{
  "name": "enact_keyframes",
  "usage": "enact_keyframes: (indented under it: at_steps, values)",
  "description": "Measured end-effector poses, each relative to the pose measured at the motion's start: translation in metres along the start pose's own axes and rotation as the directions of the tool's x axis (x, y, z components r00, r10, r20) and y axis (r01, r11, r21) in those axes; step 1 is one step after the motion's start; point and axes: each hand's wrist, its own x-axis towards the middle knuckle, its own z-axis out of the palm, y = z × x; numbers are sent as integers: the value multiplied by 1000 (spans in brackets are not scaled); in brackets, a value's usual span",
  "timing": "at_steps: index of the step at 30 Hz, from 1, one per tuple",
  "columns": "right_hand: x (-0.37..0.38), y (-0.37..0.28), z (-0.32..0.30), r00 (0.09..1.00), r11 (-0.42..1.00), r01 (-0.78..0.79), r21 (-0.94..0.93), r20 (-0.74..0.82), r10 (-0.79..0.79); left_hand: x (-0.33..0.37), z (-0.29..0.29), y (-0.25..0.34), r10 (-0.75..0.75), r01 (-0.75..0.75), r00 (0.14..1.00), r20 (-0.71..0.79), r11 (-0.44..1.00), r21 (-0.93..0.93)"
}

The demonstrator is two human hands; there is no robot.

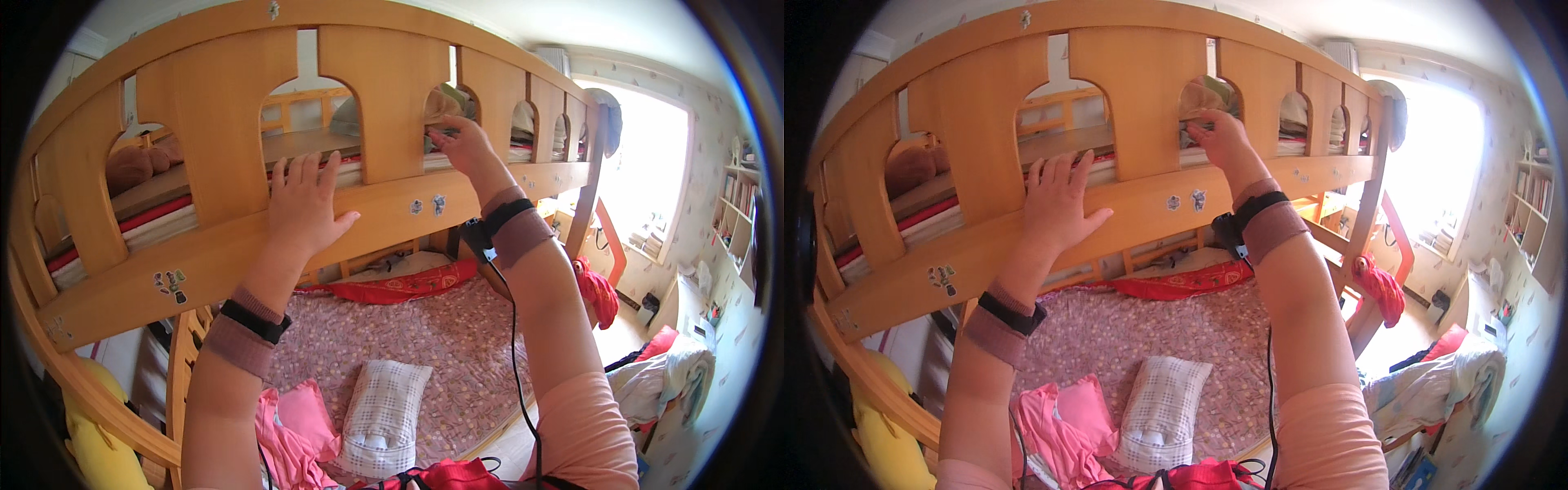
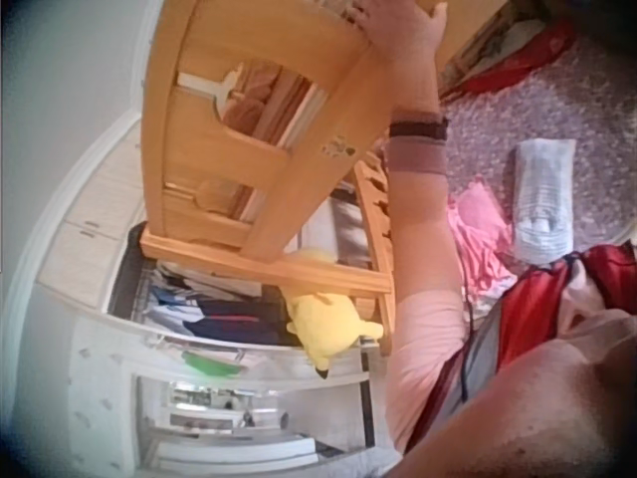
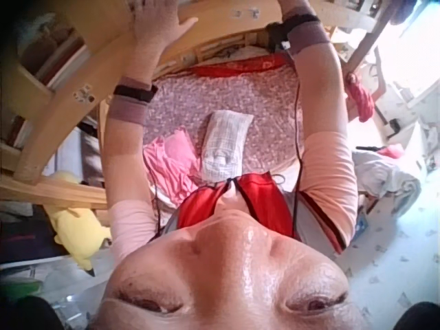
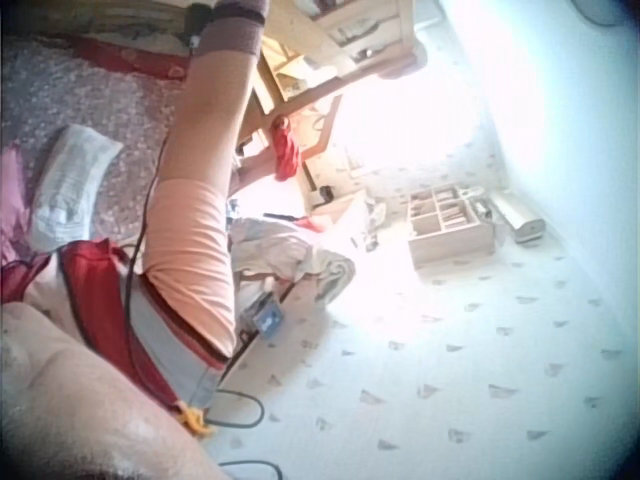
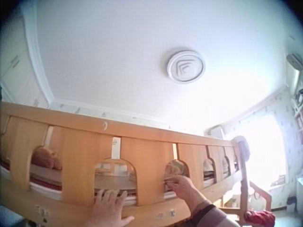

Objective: The person removes a pink pillowcase and a patterned pillowcase from pillows on a bunk bed, then takes a blue pillowcase from the upper bunk. They carry the collection of pillowcases through the hallway to a washing machine, load the items into the drum, close the door, and rotate the control dial.

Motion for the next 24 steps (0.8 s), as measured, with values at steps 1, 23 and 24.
enact_keyframes:
  at_steps: [1,23,24]
  values:
    - [14,15,-17,994,995,46,-92,-94,-55,3,0,5,6,-7,999,-38,999,-36]
    - [53,-5,8,907,781,-374,501,375,194,-2,9,1,-25,20,997,-70,998,-62]
    - [54,-4,15,906,777,-374,507,377,191,-2,10,1,-22,16,995,-94,998,-65]
